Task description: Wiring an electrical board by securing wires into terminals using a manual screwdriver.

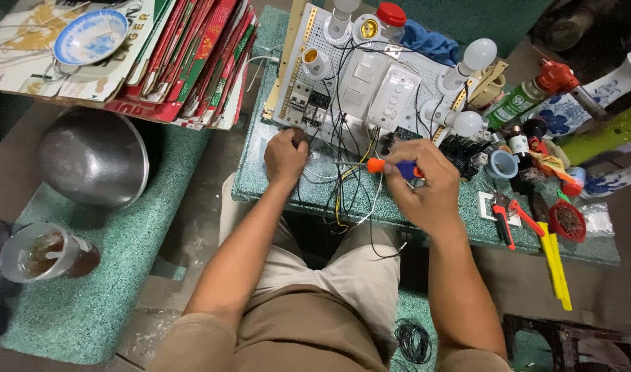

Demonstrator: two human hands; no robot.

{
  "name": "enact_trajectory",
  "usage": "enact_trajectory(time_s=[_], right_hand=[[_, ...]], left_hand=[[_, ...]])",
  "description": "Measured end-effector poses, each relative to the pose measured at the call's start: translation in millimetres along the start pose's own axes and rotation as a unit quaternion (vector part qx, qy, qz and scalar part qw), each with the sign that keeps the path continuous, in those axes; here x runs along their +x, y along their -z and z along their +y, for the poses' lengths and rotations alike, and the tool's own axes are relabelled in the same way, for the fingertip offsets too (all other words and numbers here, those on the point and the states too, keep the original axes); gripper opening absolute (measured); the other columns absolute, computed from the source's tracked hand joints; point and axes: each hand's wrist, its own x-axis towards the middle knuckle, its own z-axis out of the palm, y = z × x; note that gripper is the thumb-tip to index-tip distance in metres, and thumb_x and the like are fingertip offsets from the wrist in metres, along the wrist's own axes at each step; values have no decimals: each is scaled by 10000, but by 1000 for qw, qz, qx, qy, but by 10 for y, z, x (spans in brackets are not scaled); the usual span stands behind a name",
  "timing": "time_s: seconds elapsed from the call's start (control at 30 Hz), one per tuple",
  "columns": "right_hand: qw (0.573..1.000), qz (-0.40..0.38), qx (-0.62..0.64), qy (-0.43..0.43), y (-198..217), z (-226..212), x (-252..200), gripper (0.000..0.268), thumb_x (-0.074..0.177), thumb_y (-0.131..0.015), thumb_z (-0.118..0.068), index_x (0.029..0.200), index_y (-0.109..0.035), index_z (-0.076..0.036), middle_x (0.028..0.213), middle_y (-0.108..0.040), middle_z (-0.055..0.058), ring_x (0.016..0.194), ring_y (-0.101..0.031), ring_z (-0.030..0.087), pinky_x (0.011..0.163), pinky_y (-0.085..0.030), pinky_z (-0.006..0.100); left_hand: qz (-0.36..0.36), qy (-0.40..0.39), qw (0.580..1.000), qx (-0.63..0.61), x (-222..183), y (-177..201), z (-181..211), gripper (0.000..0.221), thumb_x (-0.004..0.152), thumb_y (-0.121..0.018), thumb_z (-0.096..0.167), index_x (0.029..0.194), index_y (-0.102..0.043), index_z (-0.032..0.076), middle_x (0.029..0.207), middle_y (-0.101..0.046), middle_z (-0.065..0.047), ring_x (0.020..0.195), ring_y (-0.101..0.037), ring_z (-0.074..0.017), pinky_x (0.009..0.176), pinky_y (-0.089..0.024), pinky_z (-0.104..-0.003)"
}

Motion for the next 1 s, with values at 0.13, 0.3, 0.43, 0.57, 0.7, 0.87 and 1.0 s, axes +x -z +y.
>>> enact_trajectory(time_s=[0.13, 0.3, 0.43, 0.57, 0.7, 0.87, 1.0], right_hand=[[999, 6, 18, -28, -2, -44, -87, 139, 898, -700, 43, 924, -726, -91, 891, -724, 101, 800, -703, 315, 694, -533, 386], [999, 10, 32, -36, -21, -4, -177, 134, 905, -690, 51, 917, -721, -79, 866, -716, 105, 761, -683, 296, 678, -525, 369], [998, 11, 45, -47, -24, -6, -202, 108, 912, -693, 54, 906, -711, -52, 852, -712, 128, 735, -670, 288, 658, -516, 365], [997, 3, 46, -54, -36, 13, -225, 121, 896, -696, 56, 909, -713, -63, 858, -716, 124, 725, -672, 295, 642, -506, 384], [998, 1, 41, -48, -65, 13, -219, 127, 897, -701, 61, 908, -718, -64, 869, -723, 119, 731, -672, 293, 646, -509, 368], [998, 1, 47, -46, -108, 8, -202, 130, 900, -695, 57, 907, -721, -70, 872, -725, 122, 735, -673, 304, 645, -502, 373], [998, -2, 45, -46, -140, 28, -227, 155, 888, -689, 72, 900, -727, -78, 871, -723, 113, 734, -669, 292, 648, -502, 367]], left_hand=[[-14, 0, 1000, 13, -2, -32, -11, 169, 846, -693, 234, 794, -686, 73, 759, -659, -147, 813, -715, -390, 702, -577, -500], [-11, 7, 1000, 16, -10, -54, -27, 160, 848, -689, 233, 806, -690, 78, 758, -660, -141, 798, -720, -375, 687, -581, -481], [-7, 10, 1000, 8, 19, -26, -13, 157, 840, -693, 224, 812, -698, 70, 759, -653, -141, 784, -717, -380, 668, -583, -484], [-3, 12, 1000, -15, -31, 17, 44, 173, 833, -679, 246, 791, -691, 78, 753, -645, -137, 784, -713, -389, 666, -581, -497], [3, 7, 999, -33, -31, 30, 63, 161, 822, -688, 253, 764, -681, 103, 733, -637, -114, 760, -714, -374, 648, -583, -481], [16, 3, 999, -45, -16, 13, 43, 175, 805, -680, 278, 743, -679, 114, 715, -627, -131, 756, -707, -410, 650, -574, -506], [27, 3, 998, -50, -19, 9, 35, 164, 796, -679, 281, 728, -684, 132, 696, -627, -107, 737, -712, -378, 656, -580, -481]])
